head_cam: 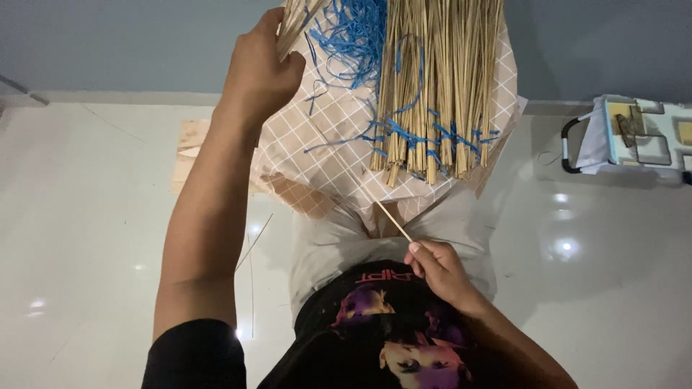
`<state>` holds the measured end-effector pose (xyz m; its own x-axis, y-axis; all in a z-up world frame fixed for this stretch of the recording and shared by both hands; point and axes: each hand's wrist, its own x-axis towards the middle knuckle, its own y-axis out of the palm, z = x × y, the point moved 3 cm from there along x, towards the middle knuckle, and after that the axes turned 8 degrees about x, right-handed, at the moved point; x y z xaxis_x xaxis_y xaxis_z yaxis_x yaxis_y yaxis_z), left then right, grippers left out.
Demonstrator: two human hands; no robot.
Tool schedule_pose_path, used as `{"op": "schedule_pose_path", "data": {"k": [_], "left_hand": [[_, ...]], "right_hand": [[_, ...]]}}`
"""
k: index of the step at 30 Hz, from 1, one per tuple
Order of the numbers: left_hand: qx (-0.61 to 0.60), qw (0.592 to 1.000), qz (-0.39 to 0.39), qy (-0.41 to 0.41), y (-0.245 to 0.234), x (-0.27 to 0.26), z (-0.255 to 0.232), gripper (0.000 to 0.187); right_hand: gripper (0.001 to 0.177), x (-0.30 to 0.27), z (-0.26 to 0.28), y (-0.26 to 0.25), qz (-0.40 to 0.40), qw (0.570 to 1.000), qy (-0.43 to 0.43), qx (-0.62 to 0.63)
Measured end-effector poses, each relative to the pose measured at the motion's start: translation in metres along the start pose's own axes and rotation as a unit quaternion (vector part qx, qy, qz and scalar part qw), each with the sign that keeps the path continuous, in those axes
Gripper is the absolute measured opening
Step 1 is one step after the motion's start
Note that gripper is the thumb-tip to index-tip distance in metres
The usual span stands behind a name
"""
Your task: Gathering bamboo sticks and tying them into bundles with blue plastic strips
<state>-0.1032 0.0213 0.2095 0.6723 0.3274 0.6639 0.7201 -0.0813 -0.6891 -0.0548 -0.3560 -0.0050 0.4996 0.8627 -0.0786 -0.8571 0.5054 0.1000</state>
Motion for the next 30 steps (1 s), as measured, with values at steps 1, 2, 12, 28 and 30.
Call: {"op": "schedule_pose_path", "data": {"k": [1, 2, 12, 28, 30], "left_hand": [[0.000, 1.000, 0.000, 0.001, -0.003, 0.001, -0.004, 0.051], [-0.017, 1.000, -0.006, -0.002, -0.007, 0.001, -0.008, 0.048], [-0.013, 0.998, 0.017, -0.052, 0.005, 0.005, -0.003, 0.051], [-0.020, 0.999, -0.017, -0.037, 0.027, -0.002, 0.003, 0.036], [-0.067, 0.996, 0.014, -0.057, 0.032, -0.002, 0.004, 0.026]], "right_hand": [[0.038, -0.001, 0.014, -0.003, 0.000, 1.000, -0.001, 0.000], [0.036, -0.002, 0.027, -0.006, -0.006, 0.997, -0.003, -0.076], [0.041, -0.044, 0.096, -0.076, -0.051, 0.961, 0.062, -0.264], [0.024, -0.050, 0.109, -0.075, -0.243, 0.920, -0.208, -0.227], [0.023, -0.050, 0.111, -0.073, -0.254, 0.910, -0.258, -0.204]]}}
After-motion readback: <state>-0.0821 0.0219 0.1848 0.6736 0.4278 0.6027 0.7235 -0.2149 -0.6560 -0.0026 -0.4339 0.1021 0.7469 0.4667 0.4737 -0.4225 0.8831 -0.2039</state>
